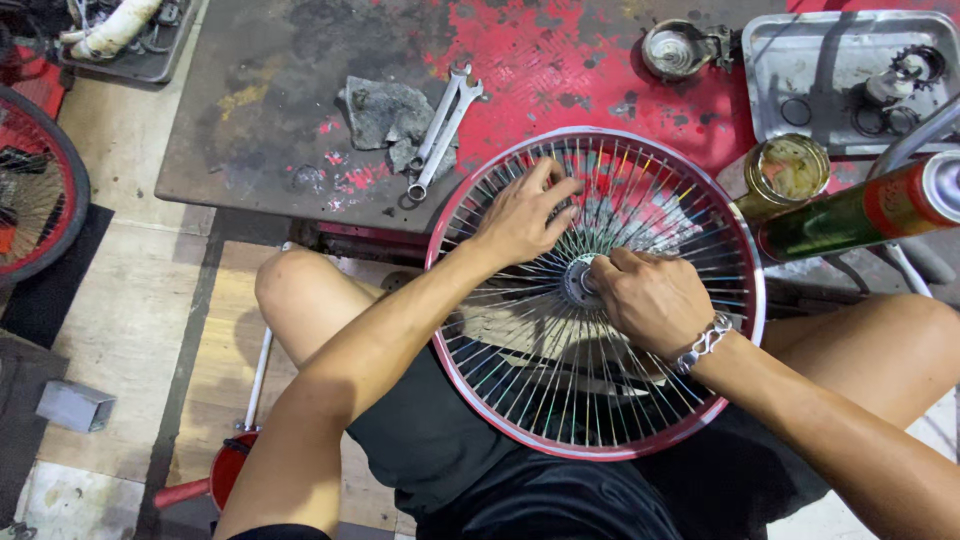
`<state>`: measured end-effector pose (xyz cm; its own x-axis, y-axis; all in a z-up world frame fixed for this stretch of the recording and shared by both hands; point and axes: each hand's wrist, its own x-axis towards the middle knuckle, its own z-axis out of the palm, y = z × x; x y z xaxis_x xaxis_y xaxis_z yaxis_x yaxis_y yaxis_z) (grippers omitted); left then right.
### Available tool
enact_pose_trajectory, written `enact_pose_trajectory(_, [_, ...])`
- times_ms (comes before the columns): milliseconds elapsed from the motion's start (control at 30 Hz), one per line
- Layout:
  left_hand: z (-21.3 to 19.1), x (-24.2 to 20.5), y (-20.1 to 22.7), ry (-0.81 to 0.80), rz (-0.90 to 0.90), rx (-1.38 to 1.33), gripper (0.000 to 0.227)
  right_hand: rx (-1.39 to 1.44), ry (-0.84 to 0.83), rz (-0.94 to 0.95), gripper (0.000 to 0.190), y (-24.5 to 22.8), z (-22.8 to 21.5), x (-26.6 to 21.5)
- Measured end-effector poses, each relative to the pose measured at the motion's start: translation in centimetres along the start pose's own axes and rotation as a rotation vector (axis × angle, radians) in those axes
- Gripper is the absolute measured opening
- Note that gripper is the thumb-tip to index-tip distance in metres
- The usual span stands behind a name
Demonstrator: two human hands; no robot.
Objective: The person uses wrenches to work on a wheel hub, cleans the rim and spokes with a cloth, and then attempts to fit a tire onto the wheel rim by hand.
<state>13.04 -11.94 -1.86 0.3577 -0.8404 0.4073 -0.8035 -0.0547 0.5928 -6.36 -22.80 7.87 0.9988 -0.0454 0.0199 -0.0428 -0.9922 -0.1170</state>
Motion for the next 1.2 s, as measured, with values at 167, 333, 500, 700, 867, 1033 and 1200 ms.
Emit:
enact_pose_trajectory(167, [0.0, -0.4, 0.4, 0.009, -0.014, -0.008, 0.025, -0.001, 0.061, -0.015, 0.016, -0.1, 0.4, -0.4])
enact_pose_trajectory(333, [-0.1, -0.3, 0.9, 0.019, -0.003, 0.012, 0.024, 0.008, 0.021, 0.004, 0.017, -0.1, 0.3, -0.5])
enact_pose_trajectory(500, [0.0, -0.4, 0.9, 0.01, -0.017, 0.003, 0.022, 0.023, 0.02, 0.014, 0.018, -0.1, 0.4, -0.5])
enact_pose_trajectory(700, [-0.3, -0.3, 1.1, 0.031, 0.004, 0.01, 0.023, 0.014, 0.049, -0.008, 0.019, -0.1, 0.6, -0.4])
enact_pose_trajectory(867, [-0.2, -0.5, 1.2, 0.03, -0.005, -0.003, 0.021, -0.014, -0.008, 0.05, 0.027, -0.1, 0.8, -0.4])
enact_pose_trajectory(1033, [-0.2, -0.3, 1.2, 0.035, 0.001, 0.0, 0.021, 0.026, 0.01, 0.09, 0.036, -0.1, 0.9, -0.4])
enact_pose_trajectory(1200, [-0.3, -0.7, 1.1, 0.048, 0.015, 0.003, 0.021, -0.011, 0.046, 0.079, 0.033, -0.3, 1.5, -0.4])
